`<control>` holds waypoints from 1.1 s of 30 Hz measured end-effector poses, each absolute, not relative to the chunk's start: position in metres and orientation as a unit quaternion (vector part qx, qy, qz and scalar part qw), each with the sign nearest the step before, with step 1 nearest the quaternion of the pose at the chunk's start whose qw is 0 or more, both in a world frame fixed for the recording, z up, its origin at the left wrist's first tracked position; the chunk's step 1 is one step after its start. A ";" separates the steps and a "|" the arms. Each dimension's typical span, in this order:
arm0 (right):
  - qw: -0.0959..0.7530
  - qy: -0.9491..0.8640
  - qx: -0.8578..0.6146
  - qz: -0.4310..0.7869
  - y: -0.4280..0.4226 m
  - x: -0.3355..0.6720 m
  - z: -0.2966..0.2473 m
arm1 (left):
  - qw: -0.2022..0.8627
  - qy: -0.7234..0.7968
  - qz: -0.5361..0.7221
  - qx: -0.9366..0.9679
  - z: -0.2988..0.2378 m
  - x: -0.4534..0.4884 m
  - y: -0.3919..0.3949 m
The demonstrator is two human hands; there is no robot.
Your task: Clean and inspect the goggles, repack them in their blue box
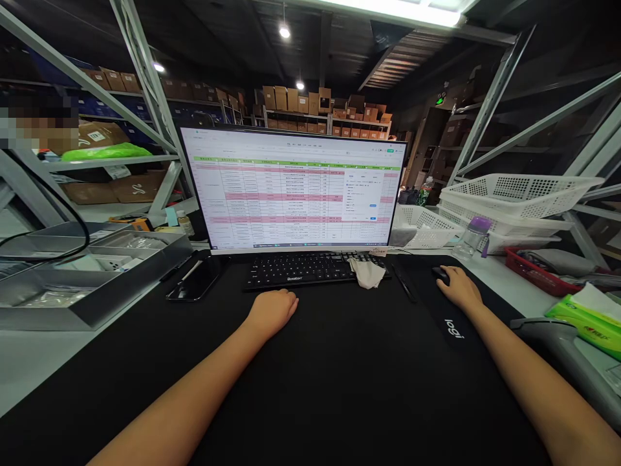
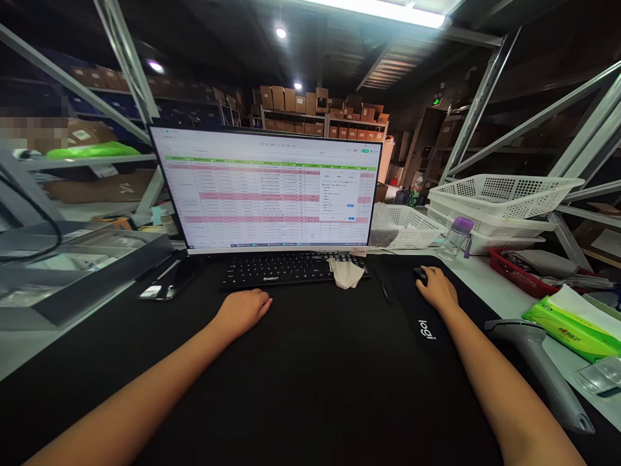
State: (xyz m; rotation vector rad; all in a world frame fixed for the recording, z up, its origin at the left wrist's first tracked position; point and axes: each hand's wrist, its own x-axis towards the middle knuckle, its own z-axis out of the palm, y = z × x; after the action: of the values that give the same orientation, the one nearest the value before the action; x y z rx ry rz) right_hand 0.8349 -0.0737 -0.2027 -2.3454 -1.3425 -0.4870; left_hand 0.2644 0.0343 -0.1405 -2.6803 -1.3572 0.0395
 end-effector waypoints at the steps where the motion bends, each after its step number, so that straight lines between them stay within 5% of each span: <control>1: 0.197 -0.479 -0.838 -0.172 -0.073 0.836 -0.203 | 0.068 -0.451 0.013 -0.890 -0.140 0.264 0.034; 33: 0.205 -0.476 -0.837 -0.176 -0.073 0.830 -0.198 | 0.057 -0.453 -0.019 -0.889 -0.138 0.263 0.034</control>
State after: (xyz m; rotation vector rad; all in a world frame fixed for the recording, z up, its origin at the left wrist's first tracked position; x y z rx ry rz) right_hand 0.8303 -0.0729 -0.1981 -2.3336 -1.3260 -0.4899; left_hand 0.2629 0.0342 -0.1376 -2.6968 -1.3739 -0.0582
